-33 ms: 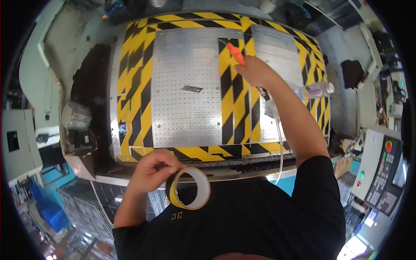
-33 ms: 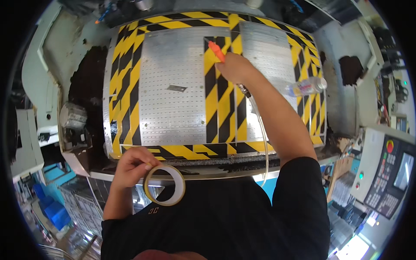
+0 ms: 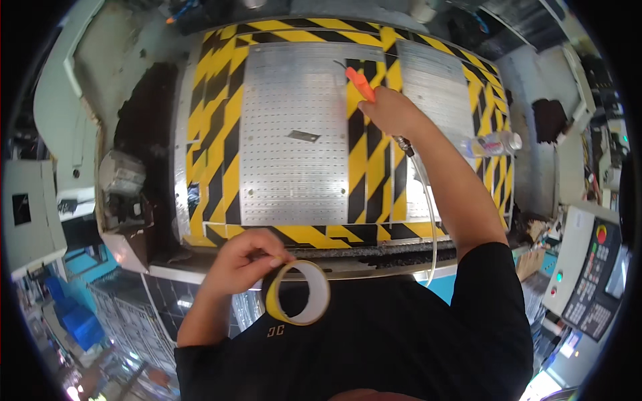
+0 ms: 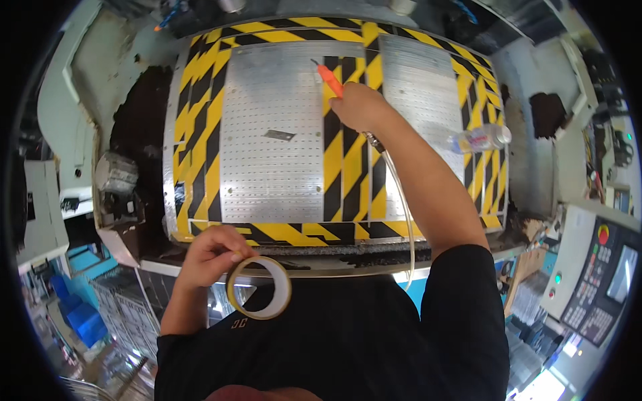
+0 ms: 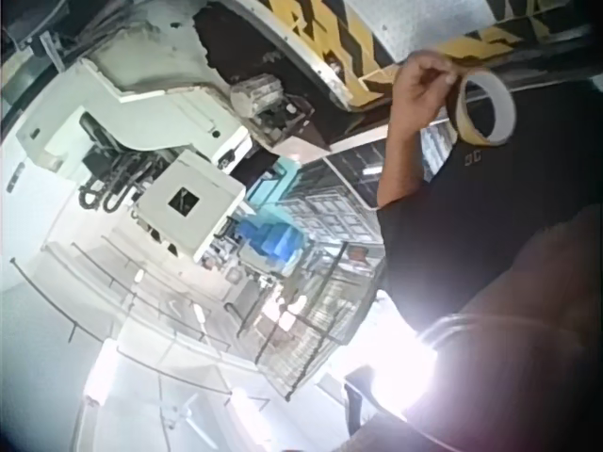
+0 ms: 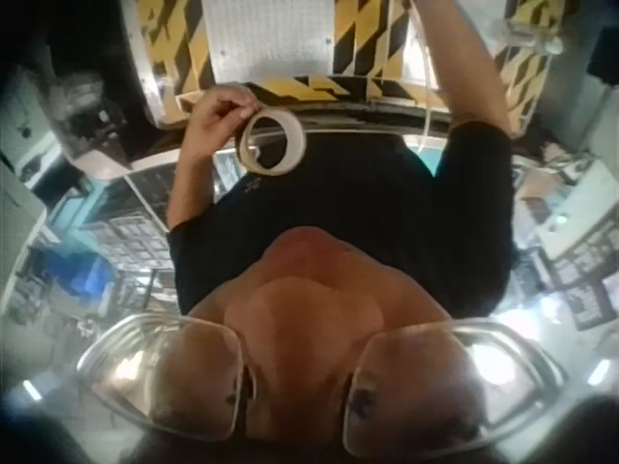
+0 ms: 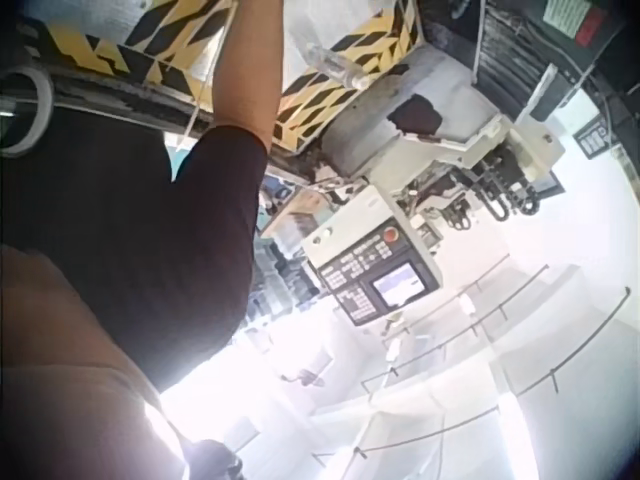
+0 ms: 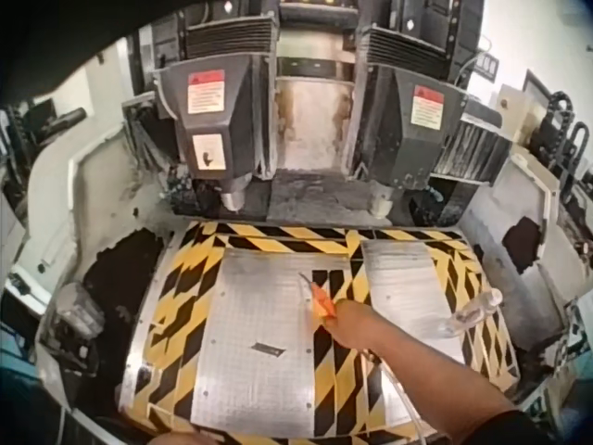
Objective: The person uses a blade to remove tape from a machine bed, cleans the surface with a cloth and liquid, and applies new hazard tape. They also use an air nozzle to blow away debris during the process.
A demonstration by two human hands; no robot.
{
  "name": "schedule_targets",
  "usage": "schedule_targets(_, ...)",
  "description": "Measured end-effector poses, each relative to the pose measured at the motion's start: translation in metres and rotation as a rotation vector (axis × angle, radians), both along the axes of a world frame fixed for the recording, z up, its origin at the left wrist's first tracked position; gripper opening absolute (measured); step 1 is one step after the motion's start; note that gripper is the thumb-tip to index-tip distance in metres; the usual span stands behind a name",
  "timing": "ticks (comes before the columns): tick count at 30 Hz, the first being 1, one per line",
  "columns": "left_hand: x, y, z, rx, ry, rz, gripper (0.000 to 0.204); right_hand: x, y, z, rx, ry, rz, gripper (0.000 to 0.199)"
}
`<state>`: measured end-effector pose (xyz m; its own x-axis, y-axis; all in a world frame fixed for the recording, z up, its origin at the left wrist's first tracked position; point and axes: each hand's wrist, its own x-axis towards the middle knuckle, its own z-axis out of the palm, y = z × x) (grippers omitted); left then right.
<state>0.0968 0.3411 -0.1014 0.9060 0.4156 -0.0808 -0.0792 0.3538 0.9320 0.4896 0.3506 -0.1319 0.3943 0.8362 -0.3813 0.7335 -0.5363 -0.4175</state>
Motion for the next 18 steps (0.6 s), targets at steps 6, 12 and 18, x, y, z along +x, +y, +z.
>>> schedule_targets(6,0.008,0.001,-0.008,-0.122,0.009,-0.122,0.016,-0.082,0.058,0.007,0.015,0.054,0.169,0.044)
schedule_targets(12,0.006,-0.001,-0.004,-0.192,0.064,-0.114,0.029,-0.077,0.057,0.020,-0.004,0.058,0.167,0.043)
schedule_targets(18,0.005,0.003,-0.010,-0.158,0.052,-0.165,0.024,-0.021,-0.004,0.011,-0.069,-0.077,-0.045,0.045)
